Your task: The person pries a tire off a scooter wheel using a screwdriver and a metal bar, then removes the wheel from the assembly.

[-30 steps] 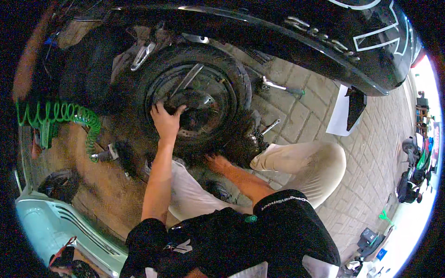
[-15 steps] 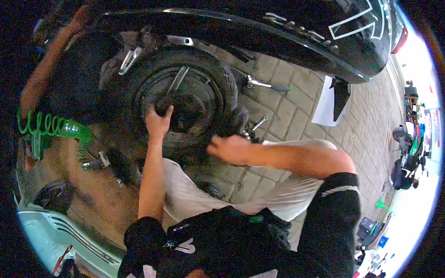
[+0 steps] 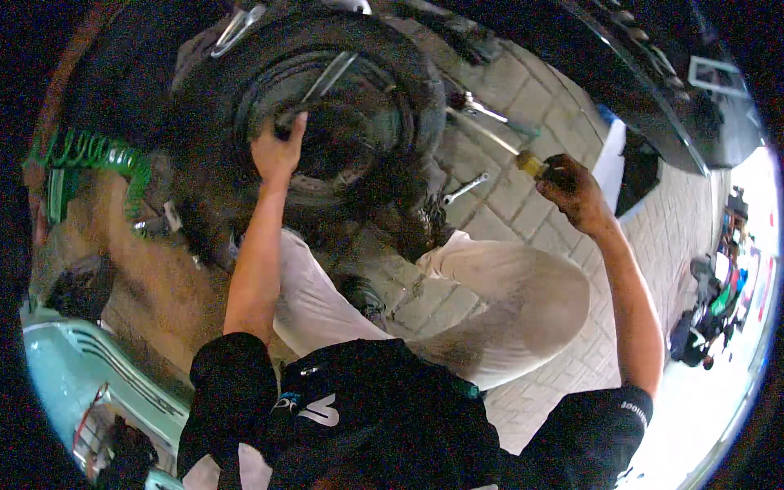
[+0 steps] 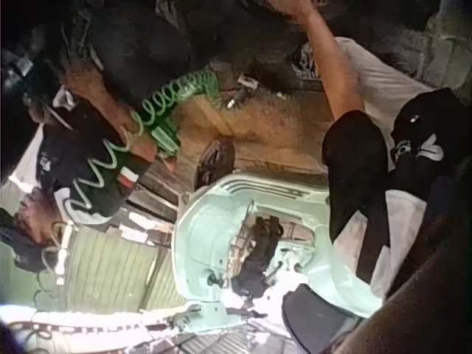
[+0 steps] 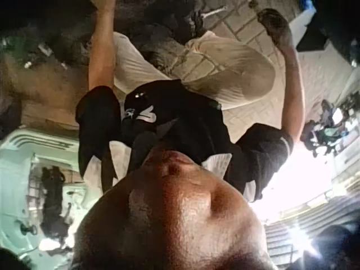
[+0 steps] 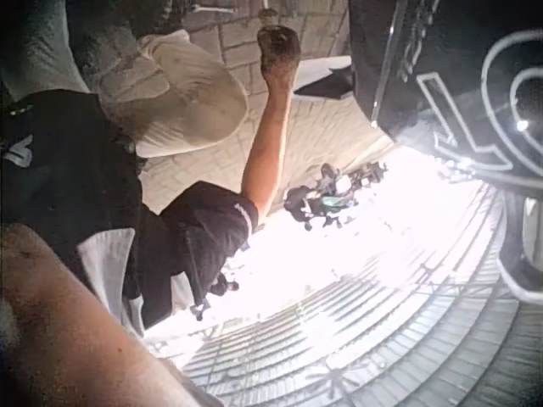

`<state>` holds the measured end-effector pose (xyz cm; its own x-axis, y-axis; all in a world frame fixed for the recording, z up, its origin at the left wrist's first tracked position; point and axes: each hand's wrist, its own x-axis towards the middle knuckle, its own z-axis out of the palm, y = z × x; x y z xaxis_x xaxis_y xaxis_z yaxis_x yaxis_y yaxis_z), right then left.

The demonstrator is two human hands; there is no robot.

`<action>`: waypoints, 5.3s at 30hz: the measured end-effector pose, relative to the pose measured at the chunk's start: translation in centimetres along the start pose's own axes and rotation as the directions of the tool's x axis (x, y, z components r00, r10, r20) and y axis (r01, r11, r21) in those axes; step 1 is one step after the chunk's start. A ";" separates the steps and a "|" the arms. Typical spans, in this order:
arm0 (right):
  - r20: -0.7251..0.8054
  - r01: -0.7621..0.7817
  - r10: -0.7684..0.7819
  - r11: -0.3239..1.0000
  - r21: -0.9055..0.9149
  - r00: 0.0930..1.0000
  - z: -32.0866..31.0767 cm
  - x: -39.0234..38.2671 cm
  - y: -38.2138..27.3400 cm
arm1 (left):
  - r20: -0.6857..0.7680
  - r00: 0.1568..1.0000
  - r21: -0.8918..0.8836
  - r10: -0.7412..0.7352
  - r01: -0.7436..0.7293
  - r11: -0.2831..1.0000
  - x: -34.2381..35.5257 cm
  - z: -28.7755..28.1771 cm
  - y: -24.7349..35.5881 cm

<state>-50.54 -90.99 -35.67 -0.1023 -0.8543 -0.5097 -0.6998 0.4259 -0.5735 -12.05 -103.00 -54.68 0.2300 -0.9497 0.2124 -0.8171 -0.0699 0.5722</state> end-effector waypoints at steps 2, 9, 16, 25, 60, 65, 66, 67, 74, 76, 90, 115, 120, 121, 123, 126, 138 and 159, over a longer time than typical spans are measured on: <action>-0.036 0.047 -0.046 0.999 0.016 0.998 0.7 0.6 0.1 | 0.046 0.999 -0.122 -0.001 0.006 0.993 0.1 0.3 -0.3; -0.148 0.101 -0.089 0.992 0.070 0.985 1.9 4.7 3.3 | 0.142 0.977 -0.096 -0.161 0.176 0.980 0.1 -0.4 0.9; -0.187 0.220 -0.229 0.973 -0.068 0.955 2.2 7.6 4.1 | 0.016 1.000 -0.189 -0.014 0.017 0.982 0.0 0.7 -0.7; -0.081 0.113 -0.131 0.974 -0.198 0.988 0.9 7.2 1.0 | 0.000 0.999 -0.225 0.037 -0.036 0.974 0.3 0.3 0.7; 0.526 -0.302 0.012 0.830 0.470 0.851 0.0 16.9 3.1 | -0.025 0.999 -0.167 0.038 -0.042 0.985 1.7 1.7 -0.1; 0.523 -0.209 -0.058 0.875 0.437 0.850 -1.2 18.4 3.8 | -0.051 0.992 -0.152 0.112 -0.119 0.981 1.4 1.5 -0.6; 0.525 -0.200 -0.082 0.866 0.458 0.847 -0.9 18.5 4.0 | -0.059 0.991 -0.152 0.116 -0.124 0.981 1.4 1.6 -0.8; 0.522 -0.200 -0.100 0.850 0.488 0.847 -0.9 17.9 4.5 | -0.001 0.998 -0.156 0.065 -0.064 0.986 1.2 2.5 -0.5; 0.275 -0.191 -0.005 0.708 0.680 0.962 13.6 9.7 -2.5 | -0.020 0.998 -0.055 0.053 -0.054 0.997 1.2 1.2 -1.9; -0.049 0.128 -0.141 0.640 0.758 0.989 17.5 9.7 0.0 | -0.074 0.995 -0.115 0.073 -0.081 0.990 1.1 1.8 0.2; -0.324 -0.114 0.219 0.943 0.313 0.920 29.4 6.0 -6.0 | 0.168 0.974 -0.039 -0.151 0.159 0.986 0.8 1.0 0.1; 0.384 -0.169 0.093 0.971 0.169 0.919 1.0 9.2 0.5 | 0.019 0.998 -0.079 -0.066 0.067 0.995 1.5 0.9 -0.6; 0.348 0.045 -0.126 0.972 0.231 0.929 1.6 12.5 4.8 | 0.021 0.997 -0.139 -0.072 0.074 0.988 1.1 1.1 1.0; 0.380 0.112 -0.222 0.950 0.290 0.898 1.7 13.6 4.5 | -0.033 0.999 -0.161 0.012 -0.017 0.987 1.3 1.0 0.5; 0.441 -0.087 -0.043 0.959 0.271 0.897 1.0 15.0 4.2 | -0.022 1.000 -0.153 0.009 -0.012 0.988 1.1 1.4 0.0; 0.428 -0.096 -0.046 0.948 0.304 0.902 1.6 15.5 5.4 | -0.101 0.993 -0.239 0.065 -0.088 0.967 1.3 1.8 0.8; -0.038 -0.021 0.203 0.284 0.959 0.979 26.6 5.3 -5.2 | -0.062 0.995 0.033 -0.074 0.076 0.997 1.1 0.0 -0.6; -0.147 0.102 -0.057 0.943 0.316 0.987 9.8 1.2 4.0 | 0.140 0.984 -0.074 -0.107 0.118 0.990 1.5 1.6 0.2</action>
<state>-46.48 -87.37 -44.83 -0.1654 -0.9117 -0.3760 -0.4467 0.4091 -0.7956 -12.69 -104.92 -55.50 0.2398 -0.9701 0.0364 -0.7430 -0.1593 0.6501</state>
